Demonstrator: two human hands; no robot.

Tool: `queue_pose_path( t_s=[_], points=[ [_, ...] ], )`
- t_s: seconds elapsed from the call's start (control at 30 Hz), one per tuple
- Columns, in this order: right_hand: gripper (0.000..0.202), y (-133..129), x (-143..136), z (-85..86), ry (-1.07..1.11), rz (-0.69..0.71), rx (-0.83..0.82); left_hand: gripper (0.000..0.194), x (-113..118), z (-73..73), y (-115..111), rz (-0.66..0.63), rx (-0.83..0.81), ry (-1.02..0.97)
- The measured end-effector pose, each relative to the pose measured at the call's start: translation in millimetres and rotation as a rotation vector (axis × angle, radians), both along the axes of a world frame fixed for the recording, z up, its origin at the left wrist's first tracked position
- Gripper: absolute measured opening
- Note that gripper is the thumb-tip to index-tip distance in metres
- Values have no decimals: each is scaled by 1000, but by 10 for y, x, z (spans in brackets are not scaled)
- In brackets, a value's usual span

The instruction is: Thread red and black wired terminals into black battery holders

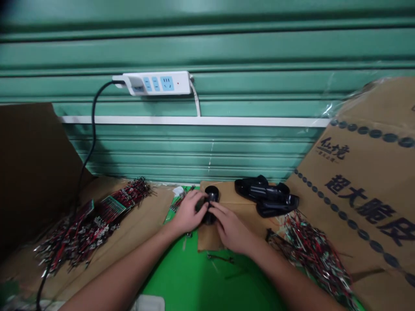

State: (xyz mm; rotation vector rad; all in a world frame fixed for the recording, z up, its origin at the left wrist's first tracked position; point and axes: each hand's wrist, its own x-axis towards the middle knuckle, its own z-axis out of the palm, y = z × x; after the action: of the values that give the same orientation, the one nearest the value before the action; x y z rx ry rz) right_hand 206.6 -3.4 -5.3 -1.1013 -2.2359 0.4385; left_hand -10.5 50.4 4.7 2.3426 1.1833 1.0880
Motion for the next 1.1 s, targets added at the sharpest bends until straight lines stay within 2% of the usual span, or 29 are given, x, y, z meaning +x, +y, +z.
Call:
queue_pose_path(
  t_s=[0.1,0.17,0.2,0.27,0.37,0.63,0.83,1.0,1.1],
  points=[
    [41,-60,5,113,-31,-93,-5,24,-8,-27,-19,-41,11,21],
    [25,-145,34,272,-184,-151,-139,20,-19,-48,-16,-39,15,21],
    [19,-200,49,362,-271,-132,-250,17,-24,-53,-15,-38,12,20],
    [24,-318,68,525,-422,-78,-483,13,-30,-44,-22,-39,-1,21],
    [28,-429,51,672,-583,4,-580,13,-24,7,-51,-30,-15,35],
    [25,-327,98,689,-594,45,-550,24,41,37,-58,-35,-47,17],
    [10,-295,133,717,-573,116,-571,31,57,57,-85,22,-52,35],
    [10,-286,124,749,-595,181,-649,61,83,71,-81,57,-175,39],
    [10,-288,137,743,-591,180,-613,58,89,83,-87,71,-142,58]
  ],
)
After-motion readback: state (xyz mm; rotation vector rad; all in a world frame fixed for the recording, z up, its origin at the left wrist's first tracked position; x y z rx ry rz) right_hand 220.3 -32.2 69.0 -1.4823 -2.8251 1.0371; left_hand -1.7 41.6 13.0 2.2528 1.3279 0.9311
